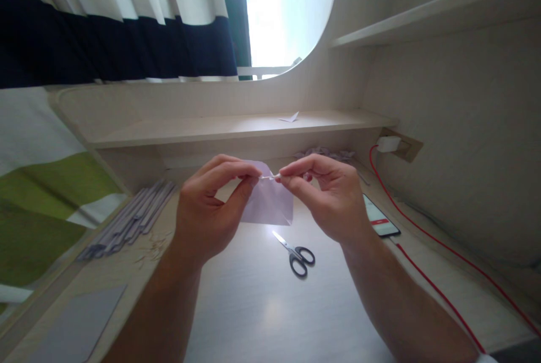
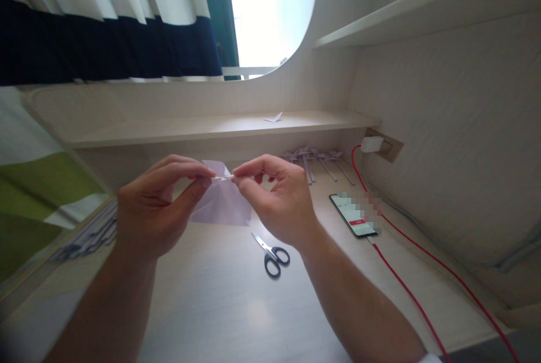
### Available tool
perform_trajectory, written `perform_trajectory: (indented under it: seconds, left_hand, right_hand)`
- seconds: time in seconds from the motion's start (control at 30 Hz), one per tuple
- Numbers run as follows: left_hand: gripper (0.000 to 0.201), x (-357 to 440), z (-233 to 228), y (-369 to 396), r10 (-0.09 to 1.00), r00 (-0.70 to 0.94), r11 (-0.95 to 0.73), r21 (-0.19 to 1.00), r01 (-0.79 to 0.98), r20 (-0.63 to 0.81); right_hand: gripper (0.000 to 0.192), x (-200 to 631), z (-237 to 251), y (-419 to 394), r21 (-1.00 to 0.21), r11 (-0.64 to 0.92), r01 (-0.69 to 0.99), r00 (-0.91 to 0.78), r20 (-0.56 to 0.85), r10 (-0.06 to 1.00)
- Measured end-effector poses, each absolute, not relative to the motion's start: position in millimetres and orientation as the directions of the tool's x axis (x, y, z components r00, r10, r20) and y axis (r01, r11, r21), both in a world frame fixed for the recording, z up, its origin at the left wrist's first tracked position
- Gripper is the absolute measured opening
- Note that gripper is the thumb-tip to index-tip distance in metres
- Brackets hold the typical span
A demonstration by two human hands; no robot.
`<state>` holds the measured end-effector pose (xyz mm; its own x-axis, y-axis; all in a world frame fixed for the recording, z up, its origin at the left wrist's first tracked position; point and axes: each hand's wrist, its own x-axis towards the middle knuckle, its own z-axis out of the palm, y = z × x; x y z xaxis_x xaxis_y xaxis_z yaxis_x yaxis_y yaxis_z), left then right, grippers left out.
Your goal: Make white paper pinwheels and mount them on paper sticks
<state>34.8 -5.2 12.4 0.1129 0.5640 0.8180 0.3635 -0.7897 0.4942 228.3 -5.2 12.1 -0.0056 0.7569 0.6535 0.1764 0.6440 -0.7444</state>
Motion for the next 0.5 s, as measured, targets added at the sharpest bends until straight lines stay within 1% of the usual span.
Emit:
perform_trajectory:
  seconds: [0.5]
  left_hand:
    - [0.015,31.5,16.9,-8.5,0.586,0.203,-0.778,0.474,0.412,0.785]
  right_hand:
    - [0.013,229.3,11.3,-8.0,-0.703,0.662,0.259,0.0,0.686,0.728]
